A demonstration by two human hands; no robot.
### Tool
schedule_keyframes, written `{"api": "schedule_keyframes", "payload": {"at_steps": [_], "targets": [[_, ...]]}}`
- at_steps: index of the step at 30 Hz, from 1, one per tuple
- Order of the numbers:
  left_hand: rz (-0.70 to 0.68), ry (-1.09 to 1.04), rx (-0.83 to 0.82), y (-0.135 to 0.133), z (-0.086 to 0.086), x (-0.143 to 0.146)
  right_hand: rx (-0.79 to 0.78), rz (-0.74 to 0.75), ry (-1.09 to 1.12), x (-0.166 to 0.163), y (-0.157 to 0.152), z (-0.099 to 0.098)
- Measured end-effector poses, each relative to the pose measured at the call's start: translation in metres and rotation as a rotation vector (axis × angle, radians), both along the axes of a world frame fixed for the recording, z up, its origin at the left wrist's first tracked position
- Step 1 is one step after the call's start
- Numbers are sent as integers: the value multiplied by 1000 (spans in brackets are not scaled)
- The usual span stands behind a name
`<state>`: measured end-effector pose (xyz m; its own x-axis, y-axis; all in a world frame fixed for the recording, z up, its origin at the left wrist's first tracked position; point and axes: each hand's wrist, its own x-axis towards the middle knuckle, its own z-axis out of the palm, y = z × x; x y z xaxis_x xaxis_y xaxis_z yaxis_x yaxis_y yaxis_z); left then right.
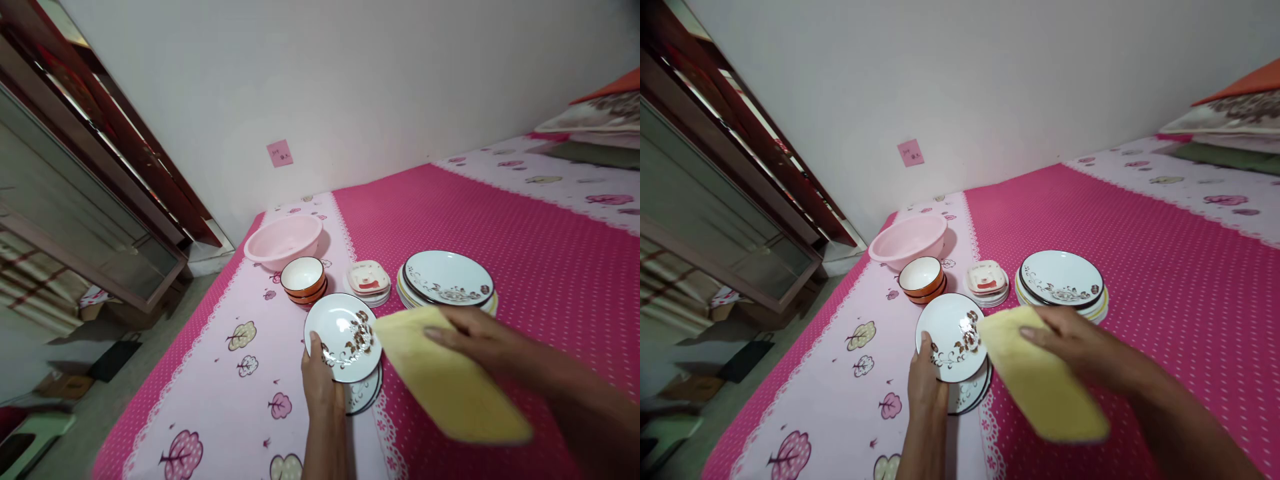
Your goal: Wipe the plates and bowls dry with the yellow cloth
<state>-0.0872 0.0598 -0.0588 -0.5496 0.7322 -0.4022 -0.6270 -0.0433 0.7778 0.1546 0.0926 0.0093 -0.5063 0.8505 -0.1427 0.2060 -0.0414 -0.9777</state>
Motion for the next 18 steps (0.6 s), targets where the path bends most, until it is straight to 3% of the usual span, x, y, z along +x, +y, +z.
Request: {"api": "schedule_keyframes", "payload": {"at_steps": [4,7,10,15,18], "targets": [[-137,35,22,-4,5,10,339,-394,-245,26,12,5],[-336,95,40,-8,5,18,523,-489,-350,23,15,3],[-534,171,79,-13,5,24,450,-384,-221,4,13,1],[-722,239,52,-22,4,29,115,-214,129,-26,1,0],[-843,247,108,-26,5,31,57,-123,159,-33,-4,2]]}}
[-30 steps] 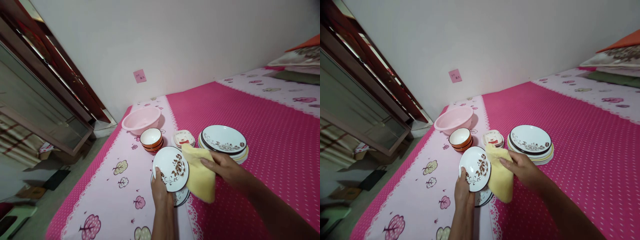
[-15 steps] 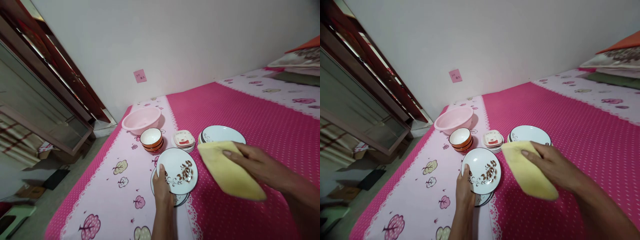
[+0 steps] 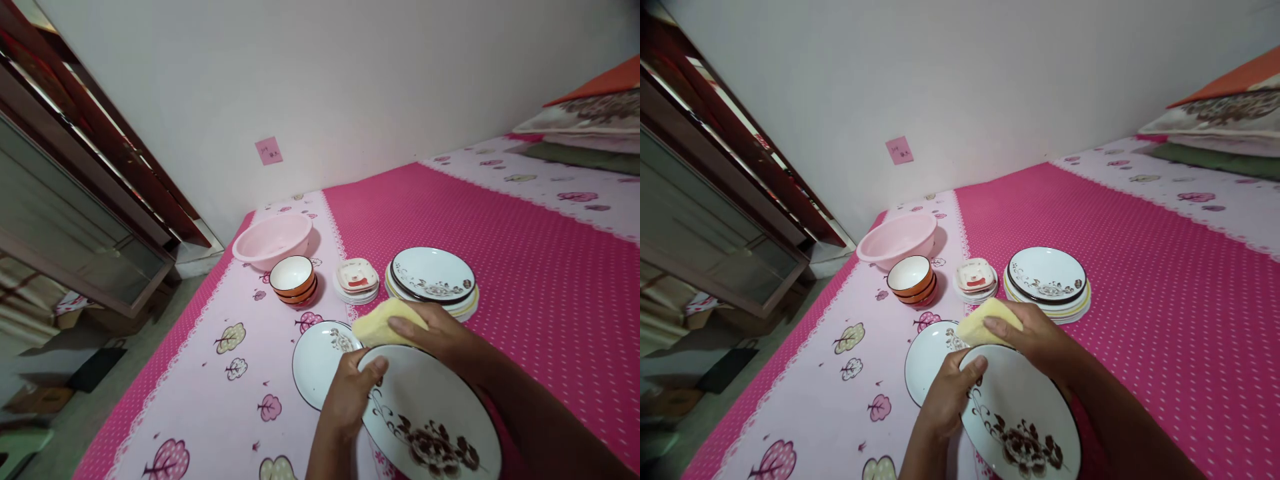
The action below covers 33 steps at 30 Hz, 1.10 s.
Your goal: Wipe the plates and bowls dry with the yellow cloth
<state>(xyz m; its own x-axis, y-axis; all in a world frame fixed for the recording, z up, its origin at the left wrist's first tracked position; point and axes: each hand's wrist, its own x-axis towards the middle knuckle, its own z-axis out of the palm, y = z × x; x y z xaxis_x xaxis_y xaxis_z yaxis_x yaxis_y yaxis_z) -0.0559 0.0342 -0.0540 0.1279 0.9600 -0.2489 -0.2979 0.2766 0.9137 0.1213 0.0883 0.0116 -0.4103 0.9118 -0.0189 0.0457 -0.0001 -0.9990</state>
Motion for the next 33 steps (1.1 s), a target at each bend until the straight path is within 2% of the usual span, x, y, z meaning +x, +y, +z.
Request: {"api": "schedule_keyframes", "payload": {"at_steps": [3,6,12,15,19,24,29,33], "targets": [[0,-68,-12,0,2,3,49,-44,-67,-1,-1,1],[122,-143,-66,3,2,3,129,-147,-130,0,1,-1],[340,-282,-128,11,1,-3,383,-342,-286,-2,2,-6],[403,-321,-131,14,0,-4,457,-396,-358,-4,4,-11],[551,-355,-172,18,-6,-5,561,-451,-427,-11,6,-23],[703,-351,-210,23,-14,-10,520,-466,-380,-22,7,-30],[766,-358,-170,23,-11,-10,316,-358,-216,-27,8,-33],[864,-314,-135,22,-10,-11,336,-370,-172,-38,4,-44]]}}
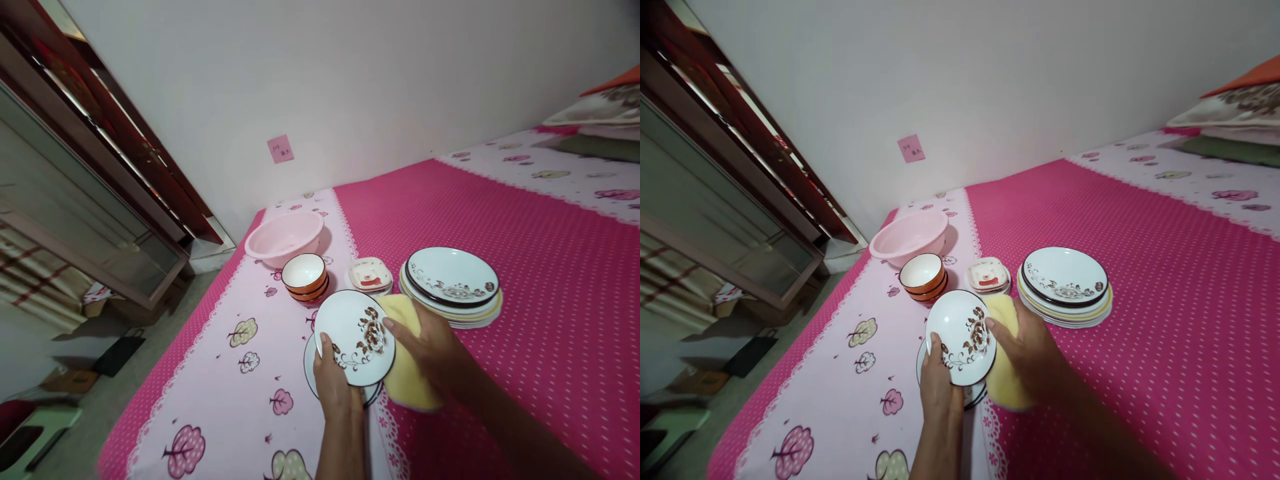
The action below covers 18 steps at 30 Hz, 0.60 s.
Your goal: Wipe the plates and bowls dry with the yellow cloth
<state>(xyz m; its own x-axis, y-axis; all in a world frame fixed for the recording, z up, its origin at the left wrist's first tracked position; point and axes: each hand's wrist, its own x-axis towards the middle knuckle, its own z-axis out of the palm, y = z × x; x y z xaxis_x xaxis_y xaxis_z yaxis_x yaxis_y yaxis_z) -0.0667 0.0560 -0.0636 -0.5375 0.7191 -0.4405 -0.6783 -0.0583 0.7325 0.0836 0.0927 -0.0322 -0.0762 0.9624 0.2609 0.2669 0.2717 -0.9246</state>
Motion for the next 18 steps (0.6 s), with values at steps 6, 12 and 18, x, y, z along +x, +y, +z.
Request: {"api": "schedule_keyframes", "payload": {"at_steps": [6,12,18], "targets": [[98,53,-3,1,2,-6,-114,81,0,-17,-11,-9],[111,55,-10,-1,7,-8,-290,261,165,-33,-25,-15],[98,37,16,-2,10,-9,-426,327,339,-38,-24,-27]]}}
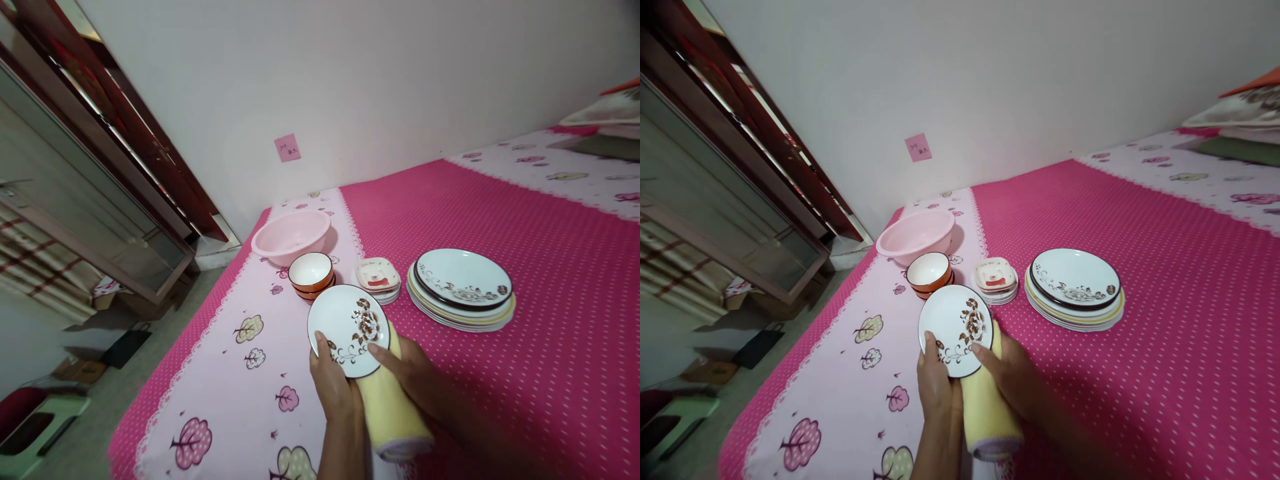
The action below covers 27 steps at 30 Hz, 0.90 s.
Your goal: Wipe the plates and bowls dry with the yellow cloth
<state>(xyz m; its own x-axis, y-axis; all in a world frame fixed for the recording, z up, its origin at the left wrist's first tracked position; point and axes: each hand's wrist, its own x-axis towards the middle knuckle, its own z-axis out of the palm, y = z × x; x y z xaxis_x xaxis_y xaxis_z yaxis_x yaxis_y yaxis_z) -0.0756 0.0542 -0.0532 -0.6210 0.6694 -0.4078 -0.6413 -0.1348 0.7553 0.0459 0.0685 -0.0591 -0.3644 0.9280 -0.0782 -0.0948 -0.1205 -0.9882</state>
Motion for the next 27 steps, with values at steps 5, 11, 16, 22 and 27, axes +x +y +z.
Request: {"api": "schedule_keyframes", "payload": {"at_steps": [5,11,16,22,27], "targets": [[-179,-145,143,2,5,-12,-21,21,-40,-4,-5,-2],[-259,3,145,-4,10,-35,1,138,140,-11,-18,10],[-308,60,152,-6,12,-42,-20,275,34,13,-2,29],[-369,134,180,-6,10,-45,29,334,-42,23,6,28],[-398,224,176,-7,9,-46,28,381,-164,25,8,17]]}}
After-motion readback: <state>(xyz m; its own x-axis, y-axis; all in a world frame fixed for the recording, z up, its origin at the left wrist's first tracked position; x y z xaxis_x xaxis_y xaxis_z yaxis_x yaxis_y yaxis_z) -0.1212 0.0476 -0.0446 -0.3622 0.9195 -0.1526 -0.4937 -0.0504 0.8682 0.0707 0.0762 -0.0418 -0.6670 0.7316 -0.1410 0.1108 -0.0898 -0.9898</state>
